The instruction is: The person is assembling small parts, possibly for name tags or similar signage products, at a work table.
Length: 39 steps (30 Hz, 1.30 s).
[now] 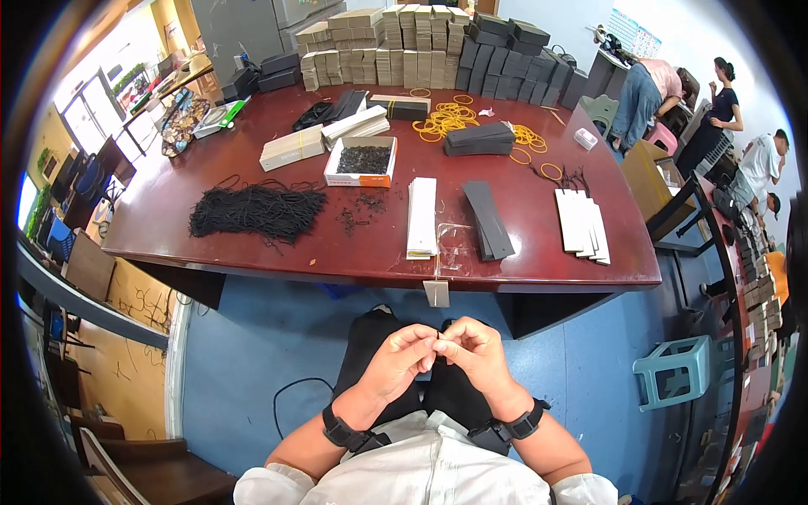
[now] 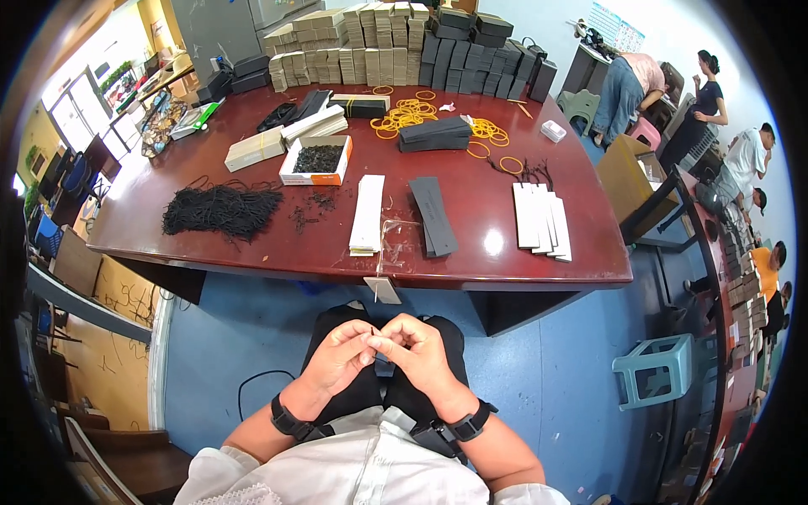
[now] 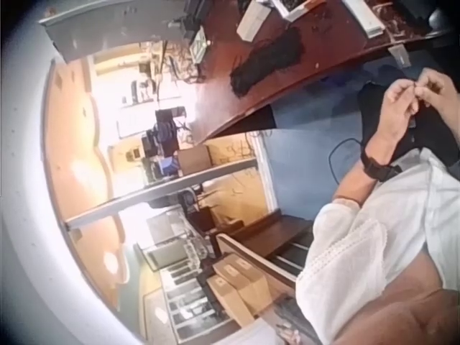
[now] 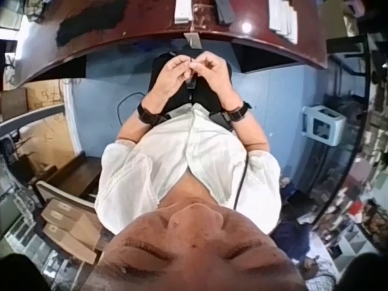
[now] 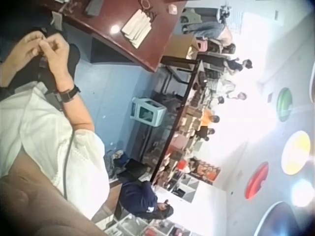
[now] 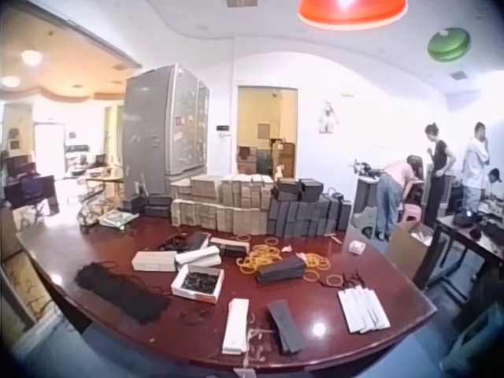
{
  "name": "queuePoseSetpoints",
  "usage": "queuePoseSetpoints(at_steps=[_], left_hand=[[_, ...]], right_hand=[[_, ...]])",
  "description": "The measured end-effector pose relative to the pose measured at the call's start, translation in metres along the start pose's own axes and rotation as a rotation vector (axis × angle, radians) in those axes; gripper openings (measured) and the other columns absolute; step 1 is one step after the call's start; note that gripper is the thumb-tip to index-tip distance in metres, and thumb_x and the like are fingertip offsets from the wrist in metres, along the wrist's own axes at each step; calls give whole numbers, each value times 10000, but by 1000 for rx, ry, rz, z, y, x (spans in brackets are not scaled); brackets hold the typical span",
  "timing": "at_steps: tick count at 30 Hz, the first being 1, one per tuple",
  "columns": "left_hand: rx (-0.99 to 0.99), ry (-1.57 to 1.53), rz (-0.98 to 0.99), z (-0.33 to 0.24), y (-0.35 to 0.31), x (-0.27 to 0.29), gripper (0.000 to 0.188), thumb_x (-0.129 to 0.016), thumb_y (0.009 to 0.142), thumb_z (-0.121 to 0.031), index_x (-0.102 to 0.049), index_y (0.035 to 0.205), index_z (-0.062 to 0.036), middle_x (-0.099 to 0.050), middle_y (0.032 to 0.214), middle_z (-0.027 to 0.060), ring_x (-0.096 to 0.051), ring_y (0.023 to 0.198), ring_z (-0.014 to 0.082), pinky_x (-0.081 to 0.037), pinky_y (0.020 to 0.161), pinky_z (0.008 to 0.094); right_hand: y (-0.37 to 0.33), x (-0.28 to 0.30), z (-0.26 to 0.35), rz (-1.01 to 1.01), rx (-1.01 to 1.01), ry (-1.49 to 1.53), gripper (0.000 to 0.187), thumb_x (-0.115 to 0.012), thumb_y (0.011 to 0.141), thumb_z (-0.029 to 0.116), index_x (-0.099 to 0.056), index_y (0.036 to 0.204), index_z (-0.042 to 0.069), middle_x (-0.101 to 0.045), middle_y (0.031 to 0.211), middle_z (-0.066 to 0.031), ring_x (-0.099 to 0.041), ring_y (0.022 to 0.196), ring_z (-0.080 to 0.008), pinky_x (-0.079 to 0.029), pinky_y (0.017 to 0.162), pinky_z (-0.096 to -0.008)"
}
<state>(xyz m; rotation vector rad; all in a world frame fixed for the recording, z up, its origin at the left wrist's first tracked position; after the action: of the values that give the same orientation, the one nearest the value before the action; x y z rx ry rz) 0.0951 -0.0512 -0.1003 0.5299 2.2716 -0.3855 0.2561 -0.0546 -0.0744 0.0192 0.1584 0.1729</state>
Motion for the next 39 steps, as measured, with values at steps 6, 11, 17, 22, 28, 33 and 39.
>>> queuePoseSetpoints(at_steps=[6,11,17,22,28,33,39], left_hand=[[-21,29,-33,4,5,2,121,-602,968,-153,-655,1028,-62,-577,837,-36,-500,760,50,-409,669,198],[-85,261,-31,-6,6,-1,104,-618,952,-111,-664,989,-26,-580,861,-39,-502,778,46,-417,688,214],[-480,1134,-75,-48,-6,-9,143,-706,860,-96,-691,990,-38,-609,914,36,-545,701,96,-456,621,244],[-334,1125,104,-57,2,-15,195,-694,868,-102,-724,1061,-99,-628,928,31,-594,742,131,-483,652,256],[-354,1082,223,-58,1,-16,177,-700,860,-90,-729,1035,-101,-626,915,40,-604,760,144,-495,670,273],[-377,1115,246,-58,-3,-13,95,-685,868,-78,-688,959,-52,-617,904,51,-595,745,156,-485,659,281],[-398,1026,105,-56,-1,-19,84,-646,886,-81,-645,950,-26,-613,918,72,-603,790,185,-490,707,291]], right_hand=[[-3,-2,2,-114,199,-199,135,-735,831,3,-695,959,20,-618,968,-56,-587,795,-84,-471,687,-211],[-1,-3,-5,-135,323,-165,169,-731,834,23,-740,995,73,-624,948,-41,-508,699,-62,-406,601,-208],[-2,15,2,123,-83,197,111,-605,955,75,-649,1005,-13,-678,1075,-121,-642,814,-128,-533,719,-251],[-1,14,-3,255,-160,267,125,-591,968,85,-632,997,-29,-703,962,-139,-685,845,-174,-563,777,-295],[-4,19,-5,269,-200,194,129,-620,950,82,-658,989,-34,-711,913,-126,-689,848,-169,-564,789,-293],[-2,17,-5,304,-217,206,144,-630,943,81,-661,1013,-42,-711,919,-127,-690,853,-173,-565,792,-294],[0,15,-7,234,-191,239,135,-643,933,73,-669,1018,-28,-705,918,-99,-682,847,-154,-562,778,-281]])
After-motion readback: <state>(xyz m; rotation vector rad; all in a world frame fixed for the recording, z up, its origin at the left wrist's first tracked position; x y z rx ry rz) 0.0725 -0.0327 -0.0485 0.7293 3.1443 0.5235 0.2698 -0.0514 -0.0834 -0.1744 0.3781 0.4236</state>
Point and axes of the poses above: each hand's wrist, its own y-axis towards the middle knuckle, its own x-axis out of the back of the hand, z = x × y, the point moved 1 cm from there along y, towards the middle knuckle
